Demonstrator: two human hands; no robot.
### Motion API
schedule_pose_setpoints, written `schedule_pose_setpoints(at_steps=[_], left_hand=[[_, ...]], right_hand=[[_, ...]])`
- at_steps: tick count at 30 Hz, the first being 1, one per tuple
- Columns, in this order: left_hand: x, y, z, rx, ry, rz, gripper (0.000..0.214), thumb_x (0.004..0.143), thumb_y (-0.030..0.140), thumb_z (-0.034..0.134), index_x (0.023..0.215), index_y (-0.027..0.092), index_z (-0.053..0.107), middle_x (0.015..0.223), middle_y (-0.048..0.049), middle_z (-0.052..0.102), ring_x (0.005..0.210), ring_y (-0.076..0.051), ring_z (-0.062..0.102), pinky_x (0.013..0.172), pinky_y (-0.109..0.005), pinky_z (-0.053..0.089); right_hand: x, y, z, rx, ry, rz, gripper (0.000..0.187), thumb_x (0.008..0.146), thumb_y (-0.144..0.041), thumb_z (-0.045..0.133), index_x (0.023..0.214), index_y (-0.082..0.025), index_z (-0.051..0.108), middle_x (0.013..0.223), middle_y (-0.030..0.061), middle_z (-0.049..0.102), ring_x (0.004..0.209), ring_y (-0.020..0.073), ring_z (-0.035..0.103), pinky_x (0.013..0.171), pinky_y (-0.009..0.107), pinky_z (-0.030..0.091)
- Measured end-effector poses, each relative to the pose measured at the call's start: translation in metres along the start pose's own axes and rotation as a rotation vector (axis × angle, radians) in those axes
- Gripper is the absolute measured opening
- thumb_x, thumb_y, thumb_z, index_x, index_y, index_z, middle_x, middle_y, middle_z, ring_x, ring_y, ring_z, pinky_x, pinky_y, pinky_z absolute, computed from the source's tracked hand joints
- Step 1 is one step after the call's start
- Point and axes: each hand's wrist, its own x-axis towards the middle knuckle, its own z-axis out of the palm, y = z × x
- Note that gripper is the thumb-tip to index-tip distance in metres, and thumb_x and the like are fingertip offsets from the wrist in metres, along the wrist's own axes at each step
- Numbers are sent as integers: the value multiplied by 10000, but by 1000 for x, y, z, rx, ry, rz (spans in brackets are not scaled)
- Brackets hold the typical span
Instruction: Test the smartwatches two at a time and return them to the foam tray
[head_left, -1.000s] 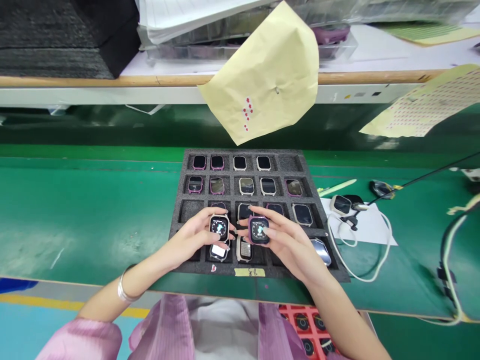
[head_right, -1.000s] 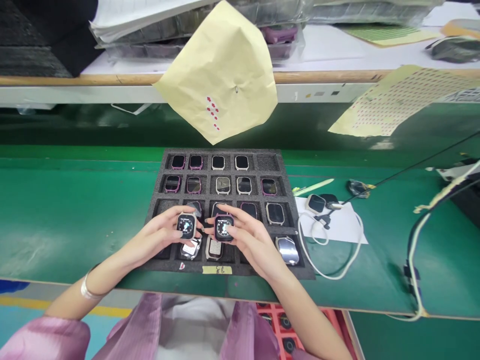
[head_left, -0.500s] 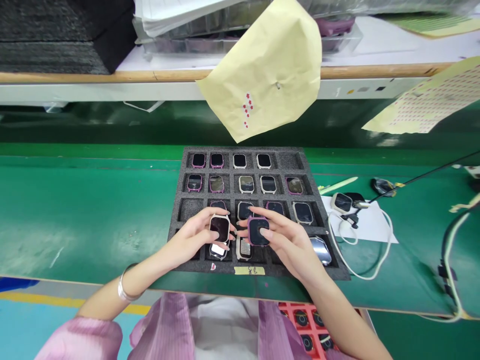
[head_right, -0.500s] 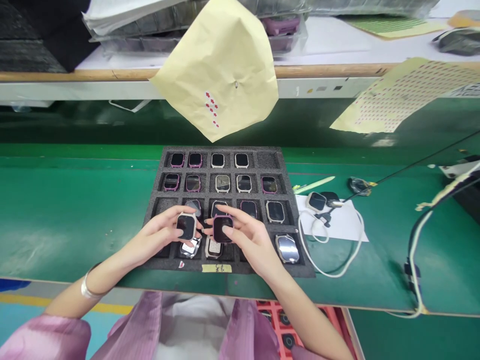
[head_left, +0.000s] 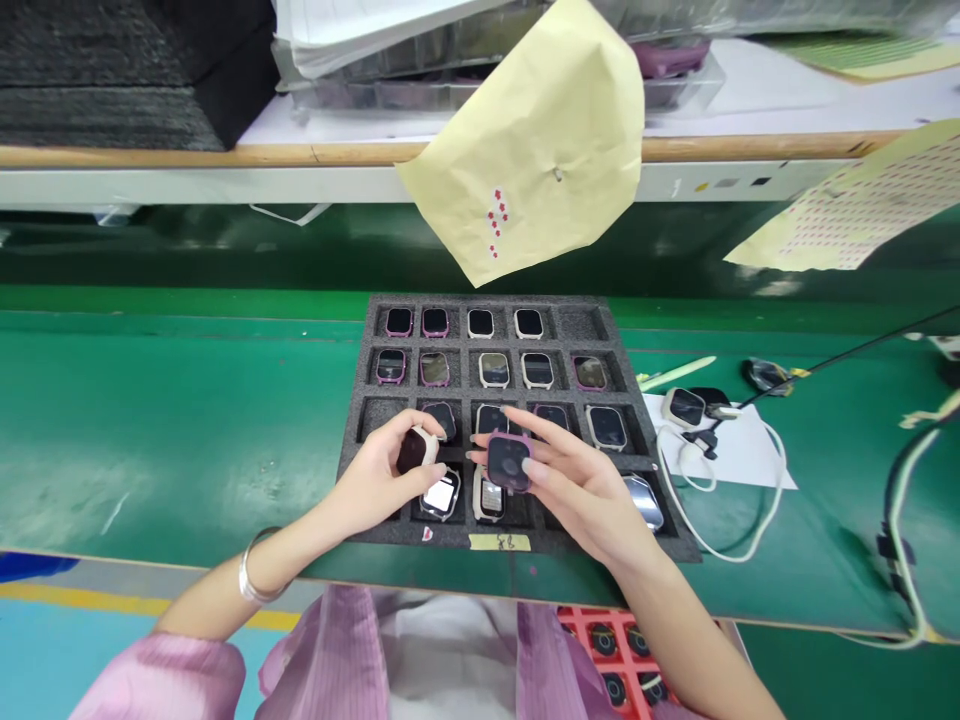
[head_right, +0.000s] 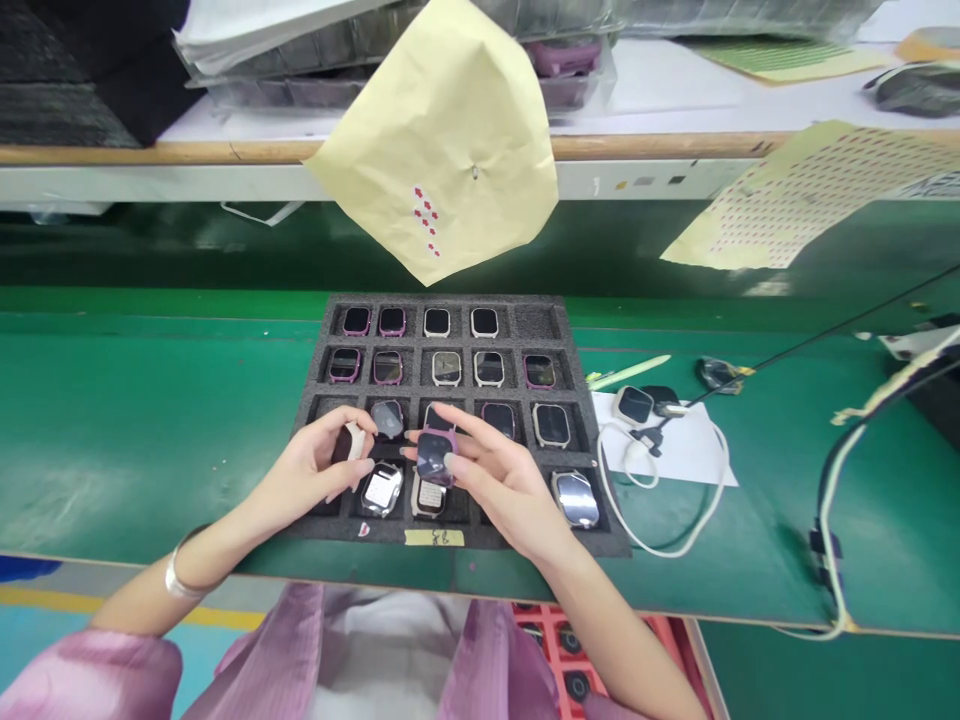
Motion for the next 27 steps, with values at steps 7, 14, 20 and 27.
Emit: schedule_pose_setpoints(at_steps=[7, 14, 20, 27], left_hand=[[-2, 1, -1, 44, -42, -5, 222, 806, 131, 586, 1002, 201, 508, 762, 64, 459, 436, -26, 364, 429, -192, 285], [0, 1, 5, 40, -23, 69, 277, 827, 195, 632, 1076, 184, 511, 752, 55, 476, 494, -51, 418, 531, -211, 372], [0, 6, 9, 32, -16, 76, 299, 826, 221, 639, 1090, 188, 502, 752, 51, 475, 511, -67, 455, 523, -204, 399], [-5, 16, 6, 147, 28, 124, 277, 806, 158, 602, 1071, 190, 527, 749, 48, 494, 546, -85, 463, 554, -213, 398]], right_hand=[[-1, 3, -8, -74, 35, -81, 273, 845, -190, 737, 1105, -266, 702, 1094, 59, 737, 1021, 204, 691, 894, 285, 538], [3, -3, -2, -18, 13, -27, 347, 793, -286, 786, 1122, -234, 688, 1020, 88, 749, 1011, 257, 695, 857, 351, 558], [5, -8, 2, 26, -1, 44, 375, 768, -333, 802, 1108, -238, 677, 1001, 85, 746, 958, 275, 710, 872, 411, 547], [5, -12, 3, 17, -31, 41, 329, 779, -288, 799, 1090, -244, 701, 997, 71, 746, 912, 259, 725, 852, 393, 554]])
